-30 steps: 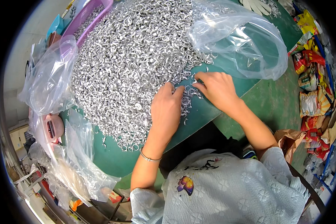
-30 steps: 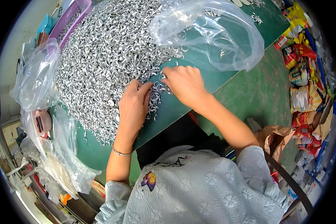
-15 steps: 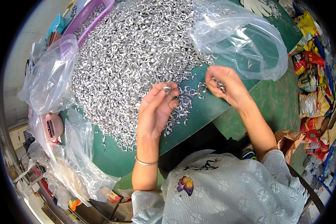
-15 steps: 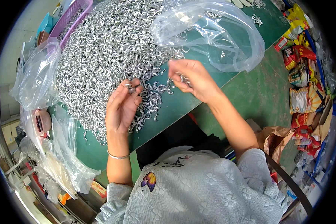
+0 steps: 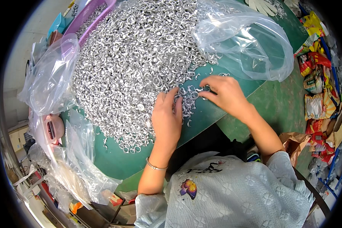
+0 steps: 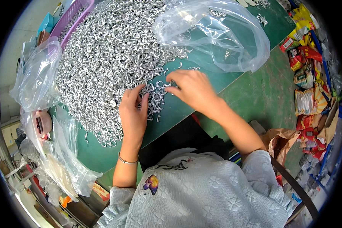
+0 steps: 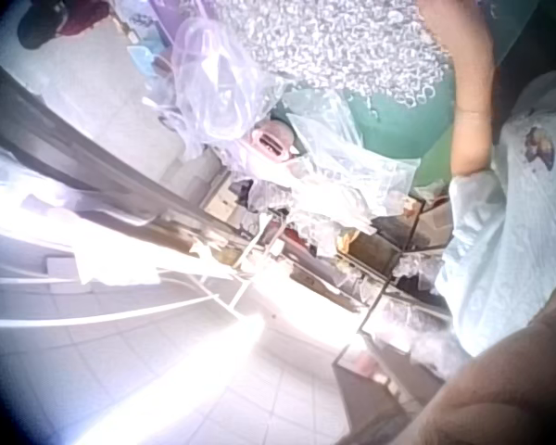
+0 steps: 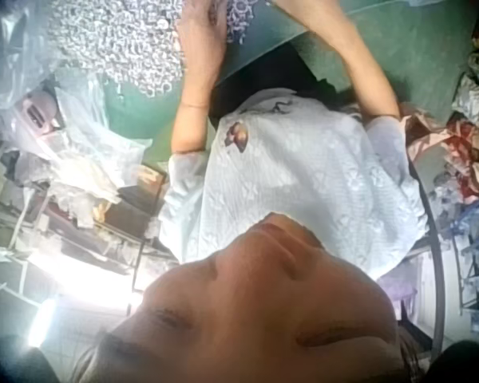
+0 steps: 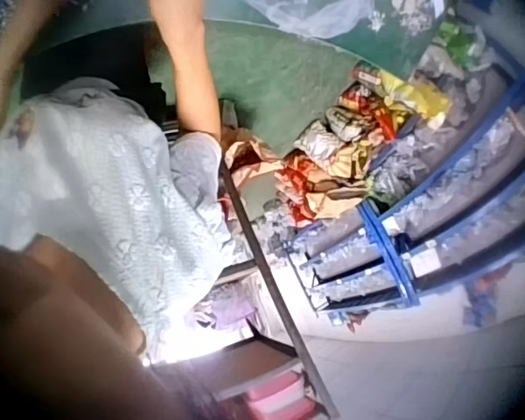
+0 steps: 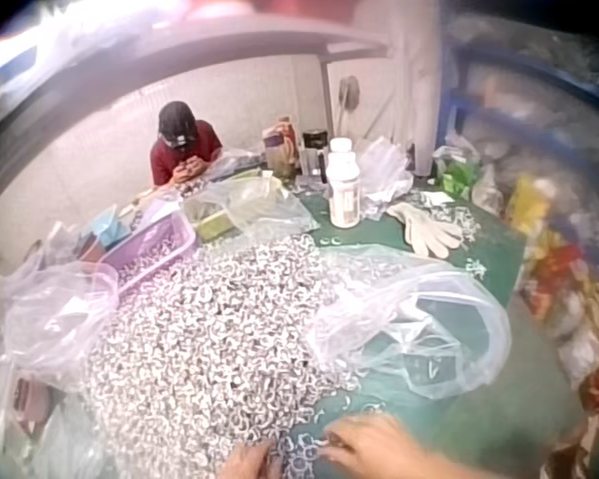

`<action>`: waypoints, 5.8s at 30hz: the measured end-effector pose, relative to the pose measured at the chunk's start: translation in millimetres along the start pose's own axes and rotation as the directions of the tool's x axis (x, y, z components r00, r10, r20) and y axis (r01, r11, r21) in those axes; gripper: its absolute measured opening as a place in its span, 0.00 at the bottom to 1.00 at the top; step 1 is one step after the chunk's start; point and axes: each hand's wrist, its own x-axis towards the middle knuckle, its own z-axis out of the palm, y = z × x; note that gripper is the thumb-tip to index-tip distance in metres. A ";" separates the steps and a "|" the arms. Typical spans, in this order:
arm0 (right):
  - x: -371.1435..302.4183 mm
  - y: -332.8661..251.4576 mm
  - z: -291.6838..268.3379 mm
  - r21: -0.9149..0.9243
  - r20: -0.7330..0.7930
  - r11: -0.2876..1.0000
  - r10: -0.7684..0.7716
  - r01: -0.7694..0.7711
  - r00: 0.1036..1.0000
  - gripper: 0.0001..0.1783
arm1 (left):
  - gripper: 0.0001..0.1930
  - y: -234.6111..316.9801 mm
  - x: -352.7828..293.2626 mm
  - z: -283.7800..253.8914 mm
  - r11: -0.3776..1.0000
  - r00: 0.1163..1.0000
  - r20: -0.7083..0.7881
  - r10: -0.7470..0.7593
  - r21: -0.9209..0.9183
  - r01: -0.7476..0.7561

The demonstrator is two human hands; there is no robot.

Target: The person picks up metal rings from a large pile on a table and places them into a clear plastic bag.

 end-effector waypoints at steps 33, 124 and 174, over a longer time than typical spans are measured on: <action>-14.7 9.8 5.4 -0.121 -0.065 0.992 -0.033 0.025 0.997 0.12 | 0.16 5.7 -16.2 1.4 0.996 0.984 0.176 0.029 -0.085 -0.014; -7.6 -13.4 16.7 -0.164 -0.007 0.977 -0.142 0.139 0.990 0.07 | 0.15 -2.1 -15.7 13.3 0.993 0.995 -0.003 0.102 0.065 -0.102; 3.3 -7.5 14.3 -0.226 -0.012 0.967 -0.124 0.118 0.992 0.12 | 0.05 6.1 7.9 -5.5 0.978 1.000 0.018 0.021 -0.210 -0.017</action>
